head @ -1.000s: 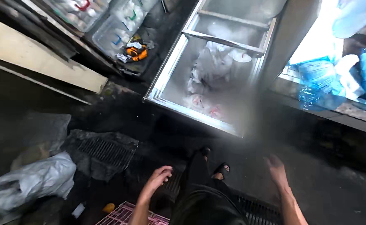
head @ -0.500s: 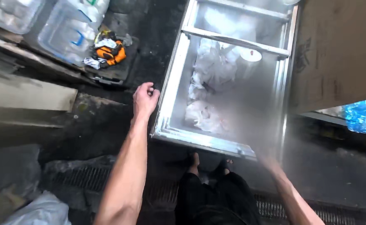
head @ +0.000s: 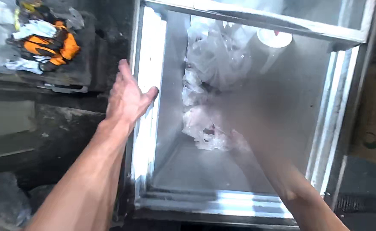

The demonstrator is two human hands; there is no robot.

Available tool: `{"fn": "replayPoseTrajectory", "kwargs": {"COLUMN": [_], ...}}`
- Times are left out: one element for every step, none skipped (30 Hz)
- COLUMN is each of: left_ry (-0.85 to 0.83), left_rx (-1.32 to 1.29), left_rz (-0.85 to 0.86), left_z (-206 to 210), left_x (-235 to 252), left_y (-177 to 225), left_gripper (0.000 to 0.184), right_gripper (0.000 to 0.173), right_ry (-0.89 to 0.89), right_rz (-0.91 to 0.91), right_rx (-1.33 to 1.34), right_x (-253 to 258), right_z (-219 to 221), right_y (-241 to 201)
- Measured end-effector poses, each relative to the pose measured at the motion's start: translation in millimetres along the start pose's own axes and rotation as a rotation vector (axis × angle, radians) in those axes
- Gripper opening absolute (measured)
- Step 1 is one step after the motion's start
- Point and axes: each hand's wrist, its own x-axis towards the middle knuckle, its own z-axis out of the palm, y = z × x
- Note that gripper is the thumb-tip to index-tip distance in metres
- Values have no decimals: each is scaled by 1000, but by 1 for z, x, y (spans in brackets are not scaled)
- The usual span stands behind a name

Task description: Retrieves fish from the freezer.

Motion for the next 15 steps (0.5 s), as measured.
{"fn": "replayPoseTrajectory", "kwargs": {"left_ry": [-13,-17,-10,1,11,14,12,5,-9,-17,-16,-15,-9,-8,-10], "left_rx": [4,7,10,10,11,13,17,18,19,20,18,21,25,22,22], "left_rz": [-13,-35,-58,-75,-83,-92,-95,-102,-117,-132,-145,-152,-152,-155,-160], "left_z": [-2,-3,-4,-6,-7,-7,-8,-7,-7,-8,-10,-10,-9,-9,-9], "left_x": [-1,-5,-6,-5,-3,-2,-1,-2,-5,-7,-6,-5,-4,-4,-4], "left_y": [5,8,10,12,12,13,15,16,16,18,21,21,20,19,18], "left_gripper": [100,99,99,100,100,100,100,100,100,100,100,101,102,103,103], "right_gripper": [44,47,54,65,78,92,106,116,122,126,127,126,119,108,95], "right_ry": [49,132,238,348,453,549,596,559,513,471,472,497,478,421,354], "right_rz": [15,13,-27,-106,-212,-309,-377,-372,-362,-373,-402,-432,-451,-460,-462], "right_rx": [48,93,109,74,10,-45,-91,-160,-230,-289,-342,-385,-403,-386,-351], "right_x": [11,17,26,37,46,50,55,52,51,57,75,101,121,134,142], "right_z": [4,8,9,7,3,-6,-18,-34,-44,-50,-53,-52,-51,-52,-52], "right_y": [-1,-2,-6,-10,-18,-33,-51,-77,-98,-113,-127,-134,-142,-150,-156]}}
